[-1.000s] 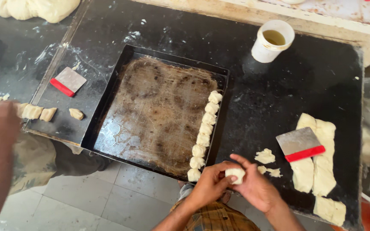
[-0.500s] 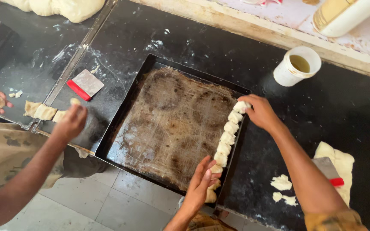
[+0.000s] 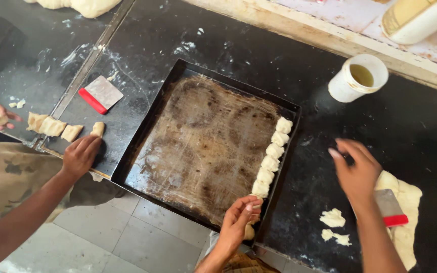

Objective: The person cuts dough into small segments using a metal scraper and rolls them into small balls by hand. The balls are then placed onto metal baking trays.

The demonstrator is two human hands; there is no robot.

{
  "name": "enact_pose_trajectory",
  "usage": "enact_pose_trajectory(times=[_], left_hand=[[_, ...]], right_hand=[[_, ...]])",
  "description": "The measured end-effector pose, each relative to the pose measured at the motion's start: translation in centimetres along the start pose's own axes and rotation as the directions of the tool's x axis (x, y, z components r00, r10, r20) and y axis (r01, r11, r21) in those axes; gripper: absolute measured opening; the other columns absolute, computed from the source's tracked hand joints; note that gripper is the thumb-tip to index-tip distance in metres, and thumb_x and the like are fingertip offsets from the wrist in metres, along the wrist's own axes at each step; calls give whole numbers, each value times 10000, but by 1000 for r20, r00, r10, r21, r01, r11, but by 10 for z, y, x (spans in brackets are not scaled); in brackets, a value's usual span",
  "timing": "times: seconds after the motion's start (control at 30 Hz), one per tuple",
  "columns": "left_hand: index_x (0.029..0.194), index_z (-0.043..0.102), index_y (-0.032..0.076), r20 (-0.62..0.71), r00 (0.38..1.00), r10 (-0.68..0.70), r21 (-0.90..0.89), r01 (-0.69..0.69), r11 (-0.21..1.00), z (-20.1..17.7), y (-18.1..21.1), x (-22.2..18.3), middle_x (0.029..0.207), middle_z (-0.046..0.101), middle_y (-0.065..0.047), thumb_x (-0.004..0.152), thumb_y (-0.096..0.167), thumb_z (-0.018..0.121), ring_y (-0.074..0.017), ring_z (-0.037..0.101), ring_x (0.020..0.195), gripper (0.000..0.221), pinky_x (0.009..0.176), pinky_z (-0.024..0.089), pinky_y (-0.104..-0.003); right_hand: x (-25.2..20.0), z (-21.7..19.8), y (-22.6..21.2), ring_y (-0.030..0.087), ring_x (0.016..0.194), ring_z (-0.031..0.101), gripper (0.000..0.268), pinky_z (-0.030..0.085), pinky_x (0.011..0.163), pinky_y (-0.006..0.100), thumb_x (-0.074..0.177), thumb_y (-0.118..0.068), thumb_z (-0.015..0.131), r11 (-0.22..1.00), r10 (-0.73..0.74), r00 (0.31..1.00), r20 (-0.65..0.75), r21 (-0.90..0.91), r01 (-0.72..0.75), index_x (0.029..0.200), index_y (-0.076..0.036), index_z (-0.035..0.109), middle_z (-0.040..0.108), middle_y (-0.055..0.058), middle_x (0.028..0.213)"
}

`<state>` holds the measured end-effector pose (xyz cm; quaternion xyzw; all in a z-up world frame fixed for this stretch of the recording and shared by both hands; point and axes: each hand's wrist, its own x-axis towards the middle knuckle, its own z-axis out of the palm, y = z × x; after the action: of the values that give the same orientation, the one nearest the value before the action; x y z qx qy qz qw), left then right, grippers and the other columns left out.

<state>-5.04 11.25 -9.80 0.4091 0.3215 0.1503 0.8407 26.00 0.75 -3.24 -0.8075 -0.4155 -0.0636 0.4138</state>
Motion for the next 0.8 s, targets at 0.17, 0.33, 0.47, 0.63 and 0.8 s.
enact_pose_trajectory(times=[0.17, 0.33, 0.47, 0.63, 0.8], left_hand=[[1268, 632, 41, 100, 995, 22, 47, -26, 999, 46, -14, 2, 1214, 721, -59, 1043, 282, 546, -135, 656, 1024, 341, 906, 516, -289], [1235, 643, 25, 258, 963, -75, 144, 39, 989, 101, -58, -7, 1173, 733, -74, 1052, 277, 549, -141, 664, 1015, 325, 891, 520, -287], [1228, 651, 24, 377, 907, -189, 165, 135, 977, 144, -94, -19, 1166, 732, -78, 1056, 275, 546, -145, 667, 1005, 322, 878, 522, -286], [1231, 654, 34, 437, 848, -299, 250, 205, 946, 184, -140, -36, 1166, 733, -66, 1055, 275, 550, -140, 672, 1010, 315, 880, 523, -282], [1248, 636, 15, 460, 806, -373, 306, 250, 918, 204, -169, -49, 1187, 706, -73, 1074, 280, 558, -138, 651, 1054, 325, 945, 508, -290]], right_hand=[[-118, -130, 89, 189, 953, 735, 329, 558, 715, 313, 867, -134, 769, 921, 351, 924, 153, -231, -312, 1192, -90, 738, 754, 88, 1142], [-263, -237, 194, 234, 965, 747, 363, 573, 830, 341, 872, -256, 728, 796, 504, 826, 251, -506, -332, 1206, -117, 750, 773, 90, 1091], [-332, -255, 204, 258, 1053, 712, 395, 550, 891, 379, 856, -311, 750, 785, 609, 749, 261, -336, -521, 1203, -125, 730, 757, 81, 1136], [-322, -230, 162, 377, 1096, 585, 469, 469, 924, 435, 760, -292, 790, 902, 331, 900, 284, -374, -213, 1197, -139, 715, 603, 146, 1251], [-295, -223, 115, 318, 1097, 609, 275, 464, 958, 436, 720, -193, 823, 926, 324, 804, 498, -340, -163, 936, -95, 686, 685, 73, 1094]])
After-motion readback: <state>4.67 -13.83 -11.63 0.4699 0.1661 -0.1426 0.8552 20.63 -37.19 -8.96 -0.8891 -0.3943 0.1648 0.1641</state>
